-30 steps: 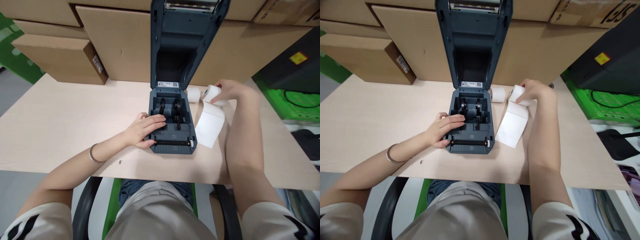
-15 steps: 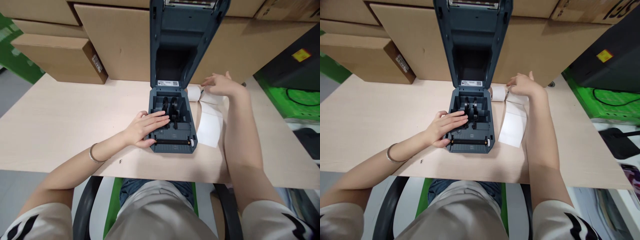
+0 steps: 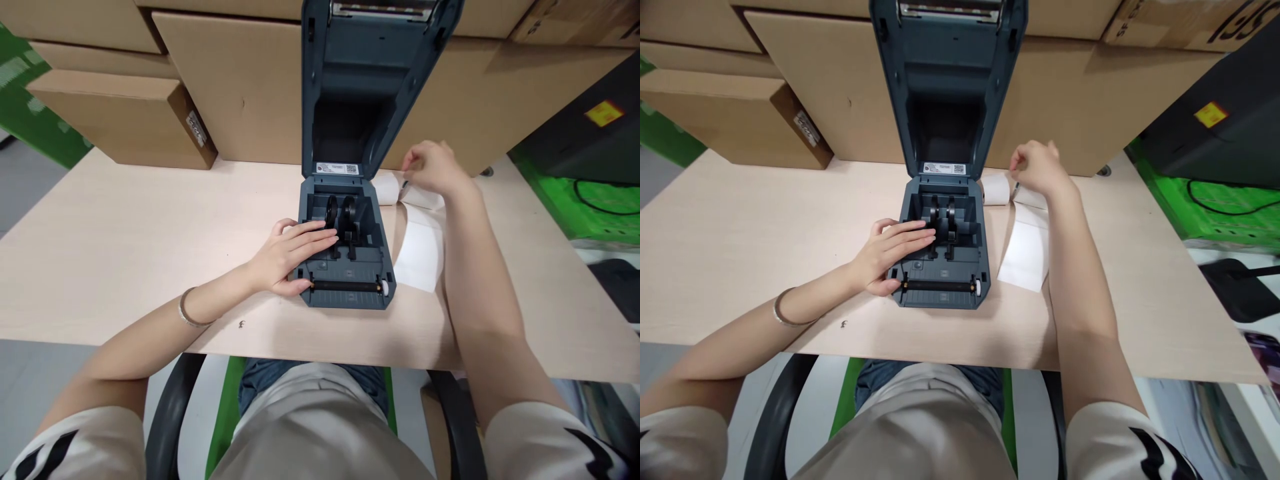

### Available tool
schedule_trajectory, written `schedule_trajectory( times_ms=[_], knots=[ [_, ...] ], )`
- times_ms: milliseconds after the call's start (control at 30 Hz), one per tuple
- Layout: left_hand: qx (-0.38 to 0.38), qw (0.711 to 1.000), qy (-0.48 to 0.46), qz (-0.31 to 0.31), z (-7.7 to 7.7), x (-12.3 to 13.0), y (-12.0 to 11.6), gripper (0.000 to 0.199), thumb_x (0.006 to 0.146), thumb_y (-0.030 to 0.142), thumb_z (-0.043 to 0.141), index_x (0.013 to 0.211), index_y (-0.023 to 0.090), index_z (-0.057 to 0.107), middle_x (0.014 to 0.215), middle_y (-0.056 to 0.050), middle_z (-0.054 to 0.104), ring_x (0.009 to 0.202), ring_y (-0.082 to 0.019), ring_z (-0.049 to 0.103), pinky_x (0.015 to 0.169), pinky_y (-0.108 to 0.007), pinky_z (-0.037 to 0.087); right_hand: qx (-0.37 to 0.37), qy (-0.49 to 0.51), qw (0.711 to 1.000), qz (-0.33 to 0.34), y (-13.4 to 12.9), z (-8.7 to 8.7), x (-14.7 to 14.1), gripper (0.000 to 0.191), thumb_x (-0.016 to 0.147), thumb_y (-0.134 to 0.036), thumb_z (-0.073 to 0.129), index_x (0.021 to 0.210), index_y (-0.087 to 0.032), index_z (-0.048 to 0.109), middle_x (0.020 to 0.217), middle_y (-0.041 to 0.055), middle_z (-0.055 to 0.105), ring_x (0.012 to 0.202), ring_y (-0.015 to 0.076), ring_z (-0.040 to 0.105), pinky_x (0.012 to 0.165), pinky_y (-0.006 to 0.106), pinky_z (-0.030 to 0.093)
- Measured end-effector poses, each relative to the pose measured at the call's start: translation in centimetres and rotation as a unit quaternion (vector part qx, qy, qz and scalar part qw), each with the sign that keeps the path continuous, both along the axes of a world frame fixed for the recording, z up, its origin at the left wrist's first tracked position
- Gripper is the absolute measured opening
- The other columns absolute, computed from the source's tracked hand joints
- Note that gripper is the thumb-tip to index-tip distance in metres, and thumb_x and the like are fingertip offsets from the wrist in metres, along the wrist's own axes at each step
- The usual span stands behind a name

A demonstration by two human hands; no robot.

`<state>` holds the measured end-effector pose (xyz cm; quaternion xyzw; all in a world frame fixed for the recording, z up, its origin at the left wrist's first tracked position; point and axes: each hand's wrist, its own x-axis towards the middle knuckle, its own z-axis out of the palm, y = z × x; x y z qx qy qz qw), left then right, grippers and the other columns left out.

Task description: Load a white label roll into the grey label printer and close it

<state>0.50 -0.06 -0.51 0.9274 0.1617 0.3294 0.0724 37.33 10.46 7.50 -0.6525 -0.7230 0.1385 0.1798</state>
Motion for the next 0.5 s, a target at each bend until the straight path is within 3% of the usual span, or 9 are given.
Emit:
schedule_trajectory(
  times_ms=[67,133,300,500],
  knots=[
    [0.007,1.000,-0.008,-0.003,0.1,0.1,-0.1,0.081,0.104,0.073,0.022,0.165,0.024,0.045,0.156,-0.014,0.066,0.146,-0.036,0.060,0.110,-0.049,0.035,0.031,-0.071,0.996,-0.037,0.2,-0.2,-0.2,0.009,0.089,-0.012,0.063,0.081,-0.016,0.066,0.128,0.0211,0.072,0.139,0.0342,0.053,0.132,0.066,-0.005],
    [0.008,1.000,-0.013,-0.006,0.3,0.1,-0.1,0.080,0.105,0.073,0.022,0.164,0.024,0.045,0.156,-0.013,0.066,0.145,-0.035,0.061,0.109,-0.049,0.035,0.001,-0.110,0.993,-0.035,0.1,-0.1,-0.2,0.010,0.089,-0.018,0.067,0.080,-0.015,0.071,0.121,0.0207,0.075,0.140,0.0382,0.052,0.130,0.066,-0.016],
    [-0.006,1.000,0.018,-0.007,1.0,0.0,-0.3,0.079,0.106,0.072,0.020,0.167,0.026,0.041,0.157,-0.014,0.064,0.137,-0.034,0.064,0.108,-0.049,0.035,-0.110,-0.112,0.987,0.016,0.0,-0.1,-0.5,0.014,0.088,-0.033,0.070,0.084,-0.026,0.081,0.096,0.0054,0.081,0.122,0.0325,0.069,0.133,0.069,-0.013],
    [0.020,0.999,0.026,0.016,1.1,-0.2,-0.4,0.084,0.104,0.073,0.018,0.169,0.024,0.037,0.152,-0.012,0.069,0.137,-0.035,0.060,0.110,-0.050,0.035,-0.100,-0.159,0.981,0.053,0.6,-1.7,-1.7,0.010,0.073,-0.019,0.075,0.065,-0.024,0.071,0.066,0.0021,0.069,0.097,0.0337,0.074,0.132,0.075,-0.002]
  ],
)
